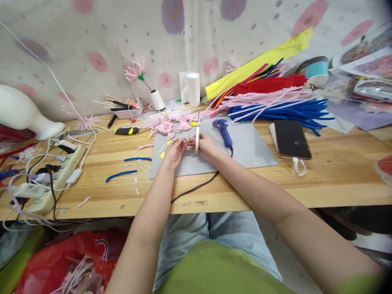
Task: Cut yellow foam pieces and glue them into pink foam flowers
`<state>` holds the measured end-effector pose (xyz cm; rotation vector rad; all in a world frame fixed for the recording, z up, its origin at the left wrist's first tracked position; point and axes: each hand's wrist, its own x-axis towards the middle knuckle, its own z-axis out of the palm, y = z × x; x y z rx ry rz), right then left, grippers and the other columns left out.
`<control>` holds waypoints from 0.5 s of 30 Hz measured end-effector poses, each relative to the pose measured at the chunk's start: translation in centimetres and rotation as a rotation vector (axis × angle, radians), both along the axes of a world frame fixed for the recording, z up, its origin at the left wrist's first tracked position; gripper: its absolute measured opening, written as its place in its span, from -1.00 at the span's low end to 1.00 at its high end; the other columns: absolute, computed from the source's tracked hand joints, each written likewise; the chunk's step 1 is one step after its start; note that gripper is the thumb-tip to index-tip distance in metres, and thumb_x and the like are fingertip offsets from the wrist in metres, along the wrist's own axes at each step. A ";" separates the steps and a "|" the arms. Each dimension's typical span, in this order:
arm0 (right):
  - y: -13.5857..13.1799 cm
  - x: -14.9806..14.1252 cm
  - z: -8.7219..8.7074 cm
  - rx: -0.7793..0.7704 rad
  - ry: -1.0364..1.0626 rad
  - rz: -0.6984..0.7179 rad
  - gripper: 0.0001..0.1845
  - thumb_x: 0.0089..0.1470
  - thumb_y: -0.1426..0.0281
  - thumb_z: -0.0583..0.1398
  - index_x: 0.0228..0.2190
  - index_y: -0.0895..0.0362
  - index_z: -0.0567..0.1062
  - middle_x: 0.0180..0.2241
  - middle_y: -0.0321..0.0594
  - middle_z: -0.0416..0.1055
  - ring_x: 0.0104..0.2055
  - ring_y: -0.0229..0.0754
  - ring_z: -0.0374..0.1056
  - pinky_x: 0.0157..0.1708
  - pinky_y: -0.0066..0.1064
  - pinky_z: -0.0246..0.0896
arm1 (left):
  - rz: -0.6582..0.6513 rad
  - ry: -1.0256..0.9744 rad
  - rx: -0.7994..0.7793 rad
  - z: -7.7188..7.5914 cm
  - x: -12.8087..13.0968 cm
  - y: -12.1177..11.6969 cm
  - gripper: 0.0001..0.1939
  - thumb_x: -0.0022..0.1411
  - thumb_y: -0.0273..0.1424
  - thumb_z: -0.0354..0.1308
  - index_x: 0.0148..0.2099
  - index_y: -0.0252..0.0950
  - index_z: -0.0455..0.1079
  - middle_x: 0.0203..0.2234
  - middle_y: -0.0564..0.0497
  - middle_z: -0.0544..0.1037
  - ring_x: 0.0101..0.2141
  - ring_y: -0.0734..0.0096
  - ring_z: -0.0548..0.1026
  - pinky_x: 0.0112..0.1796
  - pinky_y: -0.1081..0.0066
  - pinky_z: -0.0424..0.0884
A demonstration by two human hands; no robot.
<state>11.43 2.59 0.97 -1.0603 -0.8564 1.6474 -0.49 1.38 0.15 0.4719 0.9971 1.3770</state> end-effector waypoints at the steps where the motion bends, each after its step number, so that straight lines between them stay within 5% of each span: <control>1: 0.0 -0.1 -0.2 0.019 -0.014 -0.022 -0.75 -0.10 0.53 0.28 -0.47 0.14 0.27 -0.58 -0.35 0.41 -0.55 -0.35 0.38 -0.50 -0.52 0.33 | -0.004 0.012 0.013 0.0 0.0 -0.1 -0.88 0.15 -0.58 0.10 -0.43 -0.36 0.34 -0.54 0.07 0.50 -0.49 0.67 0.46 -0.28 0.57 0.42; 9: 0.3 0.2 -1.1 0.155 -0.123 -0.093 -0.56 -0.33 0.46 0.38 -0.45 0.11 0.23 -0.56 -0.46 0.37 -0.55 -0.37 0.33 -0.48 -0.49 0.32 | -0.004 0.235 0.057 -0.2 -0.3 -0.1 -0.89 0.07 -0.48 0.19 -0.42 -0.33 0.30 -0.46 0.04 0.51 -0.49 0.62 0.44 -0.34 0.50 0.39; 15: 0.9 1.6 -1.2 0.223 -0.314 0.026 -0.58 -0.36 0.51 0.36 -0.44 0.10 0.27 -0.57 -0.40 0.38 -0.55 -0.31 0.35 -0.55 -0.47 0.29 | 0.539 0.939 0.339 -0.3 -2.2 0.2 -0.90 0.15 -0.36 0.11 -0.34 -0.28 0.27 -0.33 0.00 0.47 -0.29 0.50 0.42 -0.24 0.47 0.33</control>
